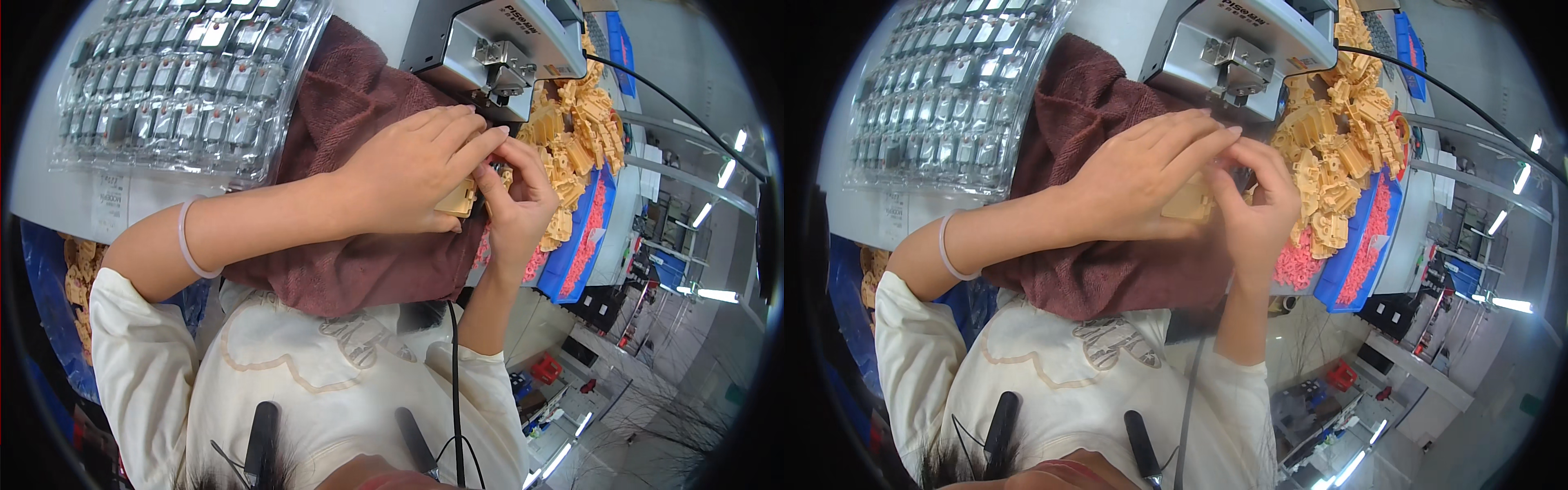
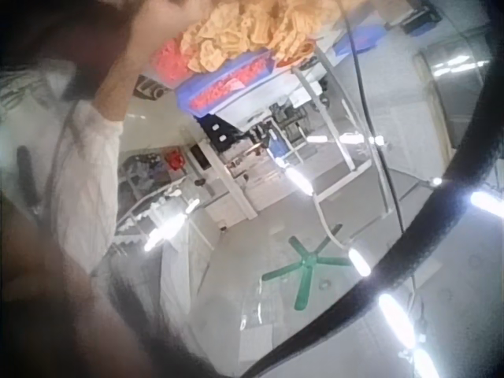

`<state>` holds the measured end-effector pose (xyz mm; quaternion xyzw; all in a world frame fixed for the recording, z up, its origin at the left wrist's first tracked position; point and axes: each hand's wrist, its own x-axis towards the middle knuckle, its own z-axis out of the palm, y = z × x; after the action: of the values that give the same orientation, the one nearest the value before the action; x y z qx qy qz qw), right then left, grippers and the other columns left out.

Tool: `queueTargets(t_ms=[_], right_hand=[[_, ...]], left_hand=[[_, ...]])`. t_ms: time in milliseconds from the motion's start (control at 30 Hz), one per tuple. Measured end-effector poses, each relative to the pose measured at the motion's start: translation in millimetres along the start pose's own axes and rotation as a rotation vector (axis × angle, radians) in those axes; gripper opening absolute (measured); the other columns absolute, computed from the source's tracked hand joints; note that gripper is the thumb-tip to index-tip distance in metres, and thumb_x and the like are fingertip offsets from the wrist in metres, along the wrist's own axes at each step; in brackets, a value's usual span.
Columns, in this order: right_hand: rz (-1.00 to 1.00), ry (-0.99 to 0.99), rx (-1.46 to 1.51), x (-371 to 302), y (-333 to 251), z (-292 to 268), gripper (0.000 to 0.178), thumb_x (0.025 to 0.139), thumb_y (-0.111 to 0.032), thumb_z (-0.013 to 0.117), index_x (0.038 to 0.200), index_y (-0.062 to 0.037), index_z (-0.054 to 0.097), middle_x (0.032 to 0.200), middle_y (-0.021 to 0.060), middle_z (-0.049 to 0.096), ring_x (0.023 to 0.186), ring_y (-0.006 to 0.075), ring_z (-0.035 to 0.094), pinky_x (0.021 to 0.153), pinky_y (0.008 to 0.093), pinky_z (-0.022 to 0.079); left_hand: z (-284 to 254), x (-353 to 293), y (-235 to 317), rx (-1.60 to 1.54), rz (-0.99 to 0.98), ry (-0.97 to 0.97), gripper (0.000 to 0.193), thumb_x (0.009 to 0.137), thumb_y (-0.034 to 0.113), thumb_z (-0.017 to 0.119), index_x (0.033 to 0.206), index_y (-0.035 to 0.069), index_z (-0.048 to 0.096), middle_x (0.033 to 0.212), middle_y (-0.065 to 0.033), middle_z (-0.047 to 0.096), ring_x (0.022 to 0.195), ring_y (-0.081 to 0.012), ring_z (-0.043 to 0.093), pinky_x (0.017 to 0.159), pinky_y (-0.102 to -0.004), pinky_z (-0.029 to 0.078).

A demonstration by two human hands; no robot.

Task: Manually assemble and screw together small plastic toy housing components using an electric screwdriver.

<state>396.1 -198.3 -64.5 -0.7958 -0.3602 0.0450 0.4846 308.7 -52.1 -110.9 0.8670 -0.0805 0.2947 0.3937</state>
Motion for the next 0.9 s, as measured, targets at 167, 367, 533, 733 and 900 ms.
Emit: queueTargets(t_ms=[167,367,533,733,900], right_hand=[[0.17,-0.029,0.142,1.4,-4.4,-8.0,0.027,0.069,0.007,0.075,0.096,0.0039,0.071,0.102,0.0085,0.064,0.092,0.0155,0.06,0.084,0.0279,0.047],[0.215,0.002,0.114,3.1,-2.5,-6.1,0.024,0.067,0.004,0.076,0.09,0.0028,0.072,0.098,0.0049,0.06,0.09,0.0146,0.059,0.079,0.0261,0.045],[0.248,0.018,0.162,1.7,-7.2,-2.3,0.02,0.072,-0.001,0.076,0.092,0.0036,0.073,0.095,0.0032,0.059,0.085,0.0116,0.058,0.074,0.0249,0.046],[0.188,-0.047,0.089,3.9,3.4,-7.2,0.017,0.072,-0.002,0.077,0.089,0.001,0.074,0.088,-0.0017,0.058,0.072,0.0062,0.049,0.063,0.0213,0.036],[0.088,-0.112,0.128,9.1,14.5,-12.2,0.01,0.075,-0.001,0.076,0.085,-0.0012,0.072,0.087,-0.0015,0.058,0.072,0.0056,0.047,0.063,0.0207,0.034]], left_hand=[[0.5,2.9,1.5,-0.03,-0.019,-0.022,0.093,0.06,0.028,0.082,0.141,0.005,0.041,0.131,-0.0149,0.051,0.125,-0.0324,0.05,0.106,-0.0416,0.042],[2.2,2.7,0.3,0.016,-0.046,-0.027,0.096,0.059,0.029,0.084,0.141,0.006,0.041,0.134,-0.0132,0.05,0.129,-0.0318,0.048,0.106,-0.0418,0.042],[-0.5,1.8,1.4,0.016,-0.044,-0.038,0.095,0.059,0.032,0.084,0.141,0.007,0.042,0.135,-0.0136,0.05,0.128,-0.032,0.048,0.106,-0.0421,0.042],[-2.6,-3.1,1.3,0.025,-0.007,-0.034,0.094,0.061,0.037,0.084,0.14,0.008,0.043,0.135,-0.0143,0.05,0.126,-0.0326,0.049,0.105,-0.0428,0.042],[0.9,-3.5,-4.5,0.099,0.071,-0.013,0.089,0.069,0.051,0.075,0.137,0.004,0.045,0.133,-0.0171,0.051,0.125,-0.0341,0.05,0.103,-0.0436,0.042]])
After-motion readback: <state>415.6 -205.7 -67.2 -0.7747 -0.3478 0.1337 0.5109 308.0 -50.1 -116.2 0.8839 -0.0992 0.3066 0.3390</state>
